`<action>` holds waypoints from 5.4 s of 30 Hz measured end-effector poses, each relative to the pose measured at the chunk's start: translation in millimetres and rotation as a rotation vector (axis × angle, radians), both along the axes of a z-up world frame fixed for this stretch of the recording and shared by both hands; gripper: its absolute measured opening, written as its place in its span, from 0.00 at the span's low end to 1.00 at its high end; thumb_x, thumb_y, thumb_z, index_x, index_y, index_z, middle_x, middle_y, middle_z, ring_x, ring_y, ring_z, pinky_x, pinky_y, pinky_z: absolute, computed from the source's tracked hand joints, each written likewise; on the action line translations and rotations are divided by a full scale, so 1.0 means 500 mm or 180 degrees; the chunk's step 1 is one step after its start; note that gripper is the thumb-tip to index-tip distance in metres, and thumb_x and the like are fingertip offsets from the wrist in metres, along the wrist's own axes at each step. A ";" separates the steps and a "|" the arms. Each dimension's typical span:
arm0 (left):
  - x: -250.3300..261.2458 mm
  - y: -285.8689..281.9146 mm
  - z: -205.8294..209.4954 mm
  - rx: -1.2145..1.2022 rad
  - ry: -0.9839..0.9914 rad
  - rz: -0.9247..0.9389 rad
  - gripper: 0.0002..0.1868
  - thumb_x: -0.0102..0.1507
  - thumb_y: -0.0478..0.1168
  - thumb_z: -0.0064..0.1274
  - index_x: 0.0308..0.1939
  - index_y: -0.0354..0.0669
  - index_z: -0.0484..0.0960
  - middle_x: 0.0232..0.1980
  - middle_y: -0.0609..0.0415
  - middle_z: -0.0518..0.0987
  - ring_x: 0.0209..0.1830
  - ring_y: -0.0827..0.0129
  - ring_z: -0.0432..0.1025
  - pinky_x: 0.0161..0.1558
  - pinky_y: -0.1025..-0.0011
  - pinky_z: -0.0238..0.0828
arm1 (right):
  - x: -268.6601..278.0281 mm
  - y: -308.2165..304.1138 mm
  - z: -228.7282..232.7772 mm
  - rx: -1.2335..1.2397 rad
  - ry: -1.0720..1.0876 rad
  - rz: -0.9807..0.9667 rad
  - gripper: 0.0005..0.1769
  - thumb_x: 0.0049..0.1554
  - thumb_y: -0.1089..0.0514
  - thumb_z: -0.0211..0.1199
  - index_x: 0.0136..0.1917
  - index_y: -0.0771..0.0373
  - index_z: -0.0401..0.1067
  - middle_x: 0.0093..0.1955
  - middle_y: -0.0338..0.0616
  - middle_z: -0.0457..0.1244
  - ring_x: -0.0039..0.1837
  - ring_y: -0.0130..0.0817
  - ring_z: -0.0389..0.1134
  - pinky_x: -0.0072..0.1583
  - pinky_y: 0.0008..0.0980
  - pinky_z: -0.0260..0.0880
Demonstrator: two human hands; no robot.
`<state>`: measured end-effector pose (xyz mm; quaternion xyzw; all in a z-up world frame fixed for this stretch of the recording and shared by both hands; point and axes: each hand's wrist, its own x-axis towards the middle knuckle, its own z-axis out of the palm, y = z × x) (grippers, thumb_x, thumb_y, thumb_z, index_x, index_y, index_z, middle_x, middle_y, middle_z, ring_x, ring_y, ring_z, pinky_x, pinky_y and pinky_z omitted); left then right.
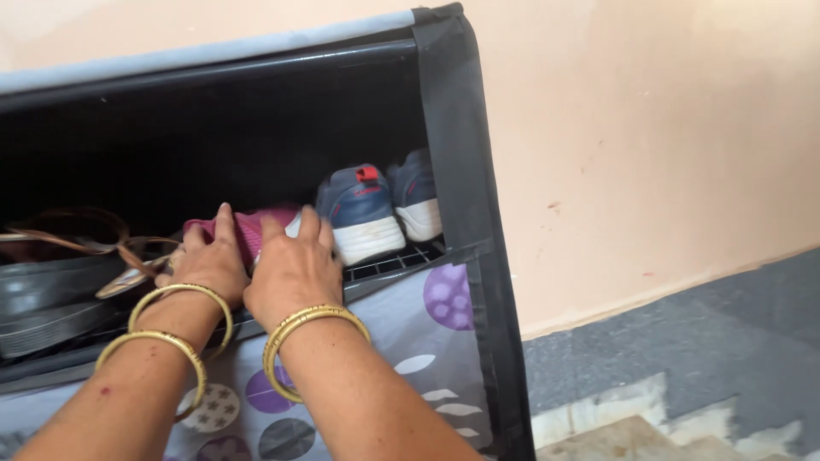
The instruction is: The person organizes footwear on the shelves of a fabric shoe rack by hand, moving sandals and flip-flops on a wire shelf before pulling up the fabric cover. They then rearrange sneakers and flats on the upper shelf before pulling the cover back down.
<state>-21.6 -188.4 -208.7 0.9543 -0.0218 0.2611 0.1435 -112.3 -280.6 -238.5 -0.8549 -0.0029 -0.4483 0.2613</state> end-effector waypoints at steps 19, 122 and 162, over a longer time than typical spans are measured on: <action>-0.049 0.003 0.004 -0.0020 -0.0186 -0.0254 0.77 0.40 0.49 0.85 0.82 0.68 0.44 0.77 0.44 0.56 0.77 0.41 0.53 0.68 0.37 0.56 | 0.036 -0.099 0.072 -0.0326 -0.0876 -0.1795 0.66 0.35 0.44 0.84 0.78 0.55 0.50 0.80 0.53 0.43 0.80 0.51 0.42 0.73 0.60 0.45; -0.130 -0.114 0.014 -0.0449 -0.1224 -0.1747 0.72 0.33 0.54 0.81 0.76 0.54 0.54 0.67 0.37 0.63 0.60 0.35 0.70 0.56 0.49 0.73 | 0.137 -0.369 0.073 0.1829 -0.0097 -0.0874 0.52 0.47 0.36 0.75 0.70 0.72 0.61 0.64 0.66 0.64 0.67 0.57 0.67 0.70 0.41 0.65; -0.095 -0.124 0.011 -0.0066 -0.1136 -0.2128 0.79 0.32 0.59 0.78 0.81 0.59 0.44 0.73 0.41 0.61 0.67 0.38 0.65 0.61 0.50 0.70 | 0.118 -0.350 0.085 0.1643 0.0570 -0.0783 0.58 0.40 0.38 0.77 0.74 0.68 0.60 0.67 0.60 0.66 0.66 0.46 0.71 0.69 0.36 0.68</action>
